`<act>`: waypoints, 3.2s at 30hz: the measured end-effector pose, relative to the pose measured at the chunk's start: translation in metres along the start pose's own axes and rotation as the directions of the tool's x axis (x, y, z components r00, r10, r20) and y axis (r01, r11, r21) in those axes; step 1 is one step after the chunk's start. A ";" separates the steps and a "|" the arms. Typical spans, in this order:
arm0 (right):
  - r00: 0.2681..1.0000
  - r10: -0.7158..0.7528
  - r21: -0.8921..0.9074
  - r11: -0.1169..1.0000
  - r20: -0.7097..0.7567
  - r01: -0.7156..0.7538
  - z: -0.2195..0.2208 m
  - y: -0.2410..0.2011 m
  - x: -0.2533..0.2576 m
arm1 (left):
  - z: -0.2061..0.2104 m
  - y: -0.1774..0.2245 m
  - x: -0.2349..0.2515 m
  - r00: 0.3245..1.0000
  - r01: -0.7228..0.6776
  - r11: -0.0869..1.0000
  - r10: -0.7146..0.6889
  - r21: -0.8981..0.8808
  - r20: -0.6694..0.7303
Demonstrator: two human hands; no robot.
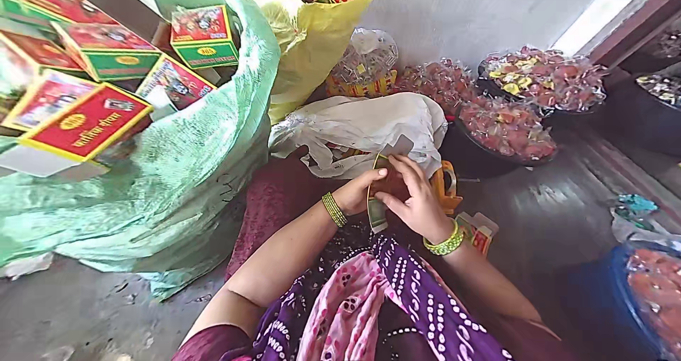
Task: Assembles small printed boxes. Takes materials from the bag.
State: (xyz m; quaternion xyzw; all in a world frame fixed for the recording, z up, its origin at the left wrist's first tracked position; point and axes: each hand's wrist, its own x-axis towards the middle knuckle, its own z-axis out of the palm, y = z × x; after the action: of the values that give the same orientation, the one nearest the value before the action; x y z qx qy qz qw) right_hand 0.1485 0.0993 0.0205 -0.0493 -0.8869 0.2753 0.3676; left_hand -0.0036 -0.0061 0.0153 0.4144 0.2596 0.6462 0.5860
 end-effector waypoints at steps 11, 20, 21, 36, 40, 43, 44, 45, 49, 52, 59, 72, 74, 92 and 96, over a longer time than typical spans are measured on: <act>0.920 0.028 -0.218 0.974 0.391 0.063 -0.054 0.008 0.014 | -0.003 -0.004 0.005 0.981 0.163 0.962 -0.181 0.218 0.069; 0.974 0.199 0.486 0.865 -0.109 -0.122 -0.019 0.010 -0.011 | 0.000 0.007 0.008 0.951 -0.004 0.973 0.075 0.229 -0.301; 0.965 0.237 0.559 0.818 -0.111 -0.137 -0.014 0.006 -0.014 | 0.001 0.004 0.009 0.938 -0.029 0.968 0.113 0.250 -0.329; 0.973 0.101 0.260 0.965 -0.208 -0.045 -0.007 0.026 -0.016 | 0.006 -0.024 0.013 0.918 -0.256 0.777 0.381 0.575 -0.106; 0.958 0.124 0.161 0.983 -0.257 -0.084 -0.009 0.026 -0.016 | 0.004 -0.024 0.012 0.940 -0.267 0.759 0.341 0.594 -0.013; 0.946 0.111 0.225 0.973 -0.306 -0.041 -0.016 0.027 -0.011 | 0.004 -0.023 0.014 0.953 -0.205 0.807 0.294 0.554 -0.076; 0.949 0.118 0.291 0.956 -0.291 -0.029 -0.020 0.026 -0.009 | 0.004 -0.023 0.015 0.951 -0.179 0.816 0.287 0.549 -0.116; 0.955 0.147 0.377 0.925 -0.257 -0.041 -0.024 0.025 -0.007 | 0.003 -0.022 0.015 0.947 -0.162 0.823 0.286 0.544 -0.150; 0.971 0.195 0.484 0.869 -0.138 -0.106 -0.034 0.020 -0.002 | 0.004 -0.020 0.015 0.936 -0.120 0.822 0.281 0.557 -0.212; 0.994 0.084 0.260 0.964 -0.074 -0.062 -0.041 0.023 -0.002 | 0.003 -0.022 0.015 0.943 -0.124 0.804 0.277 0.582 -0.183; 0.995 -0.028 0.159 0.986 -0.098 0.043 -0.052 0.024 -0.004 | 0.003 -0.024 0.014 0.968 -0.116 0.762 0.229 0.637 -0.098; 0.995 -0.096 -0.150 0.985 -0.042 0.089 -0.032 0.013 -0.029 | 0.000 -0.033 0.017 0.947 -0.106 0.841 0.249 0.530 -0.205; 1.000 -0.006 -0.021 1.000 -0.010 0.006 -0.037 0.021 -0.033 | -0.001 -0.036 0.017 0.948 -0.115 0.831 0.256 0.544 -0.190; 0.304 0.952 -0.175 0.307 0.041 -0.936 -0.108 0.291 -0.124 | -0.013 -0.035 0.025 0.865 0.141 0.794 0.192 0.592 -0.463; 0.250 0.968 -0.166 0.245 -0.011 -0.955 -0.107 0.285 -0.109 | -0.013 -0.035 0.026 0.857 0.152 0.807 0.180 0.571 -0.483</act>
State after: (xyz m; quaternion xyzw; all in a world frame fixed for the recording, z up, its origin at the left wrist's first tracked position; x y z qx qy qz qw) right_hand 0.2670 0.3566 -0.1354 -0.5928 -0.7048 0.3821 0.0767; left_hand 0.0057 0.0273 -0.0141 0.3892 0.5911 0.6239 0.3314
